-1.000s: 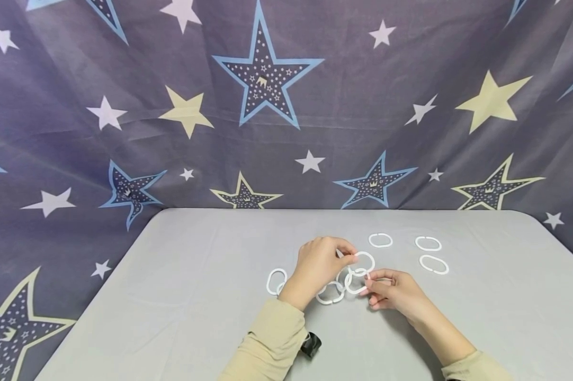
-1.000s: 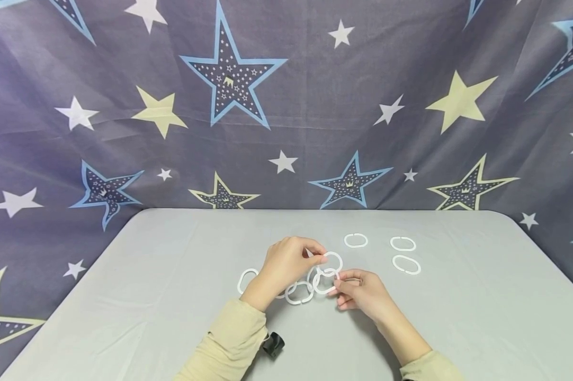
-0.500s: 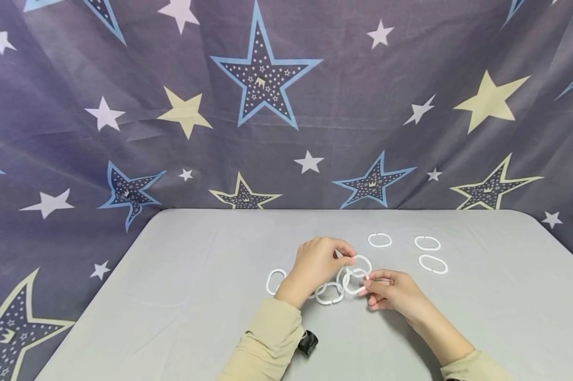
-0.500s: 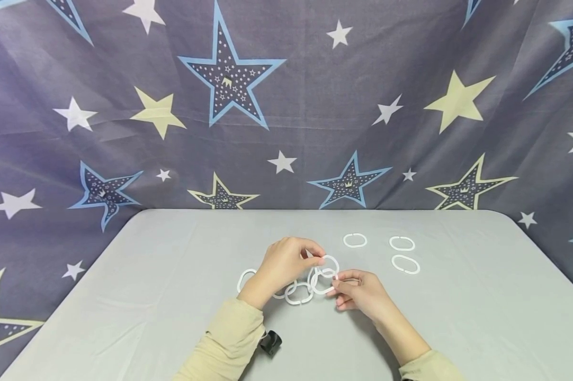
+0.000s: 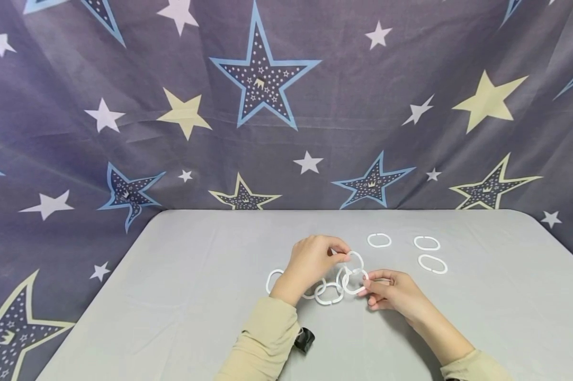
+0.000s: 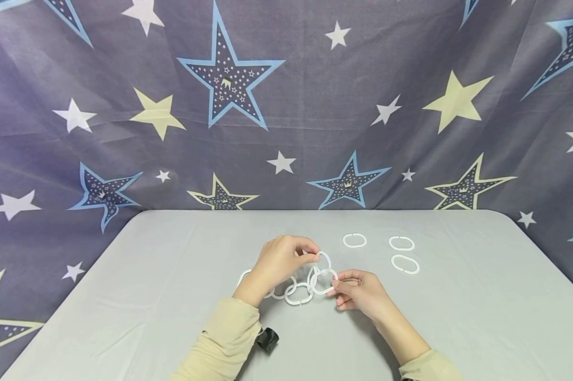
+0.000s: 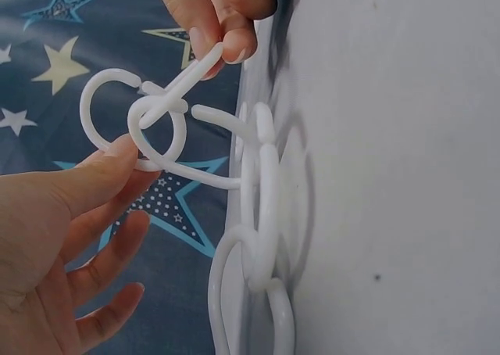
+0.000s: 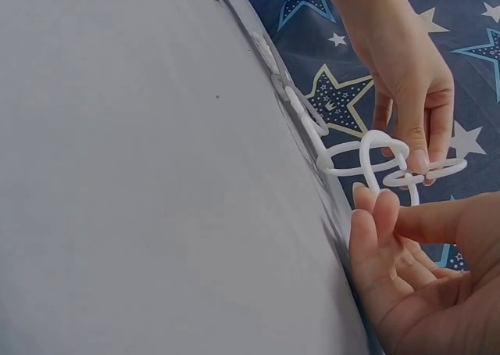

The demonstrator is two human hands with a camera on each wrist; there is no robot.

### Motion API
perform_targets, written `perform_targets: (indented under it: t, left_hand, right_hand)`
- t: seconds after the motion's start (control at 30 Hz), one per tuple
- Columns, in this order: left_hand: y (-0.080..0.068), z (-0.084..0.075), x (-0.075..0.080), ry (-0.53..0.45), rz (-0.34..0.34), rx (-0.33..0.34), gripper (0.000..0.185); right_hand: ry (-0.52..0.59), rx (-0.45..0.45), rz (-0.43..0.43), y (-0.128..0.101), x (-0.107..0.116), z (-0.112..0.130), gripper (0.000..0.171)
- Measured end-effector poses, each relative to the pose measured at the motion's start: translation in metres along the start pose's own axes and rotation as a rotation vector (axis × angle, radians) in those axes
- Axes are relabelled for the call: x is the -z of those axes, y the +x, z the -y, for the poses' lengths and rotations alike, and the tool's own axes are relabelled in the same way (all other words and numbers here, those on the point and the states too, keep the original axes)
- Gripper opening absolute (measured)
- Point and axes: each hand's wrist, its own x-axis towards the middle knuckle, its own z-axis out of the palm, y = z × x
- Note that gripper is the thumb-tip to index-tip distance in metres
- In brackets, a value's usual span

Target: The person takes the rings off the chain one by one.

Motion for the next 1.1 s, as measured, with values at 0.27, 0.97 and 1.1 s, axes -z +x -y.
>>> perform_targets:
  t: [0.27,0.97,1.1]
  left_hand:
    - [-0.0007,0.0006,0.0007,-0.010,0.007,0.008,0.011]
    - [0.0003,0.0037,-0.0024,-0.001,0.015,0.000,0.010]
    - [0.0000,0.0042,-0.0030,0.010,0.020,0.007,0.010]
  right_hand:
    - [0.012,0.000,0.010,0.0002,0.0000,-0.0004,0.031]
    - [0.003,-0.005,0.012,0.0004,0.0000,-0.0016,0.029]
    - [0.003,-0.006,0.009,0.0006,-0.0002,-0.0022,0.029]
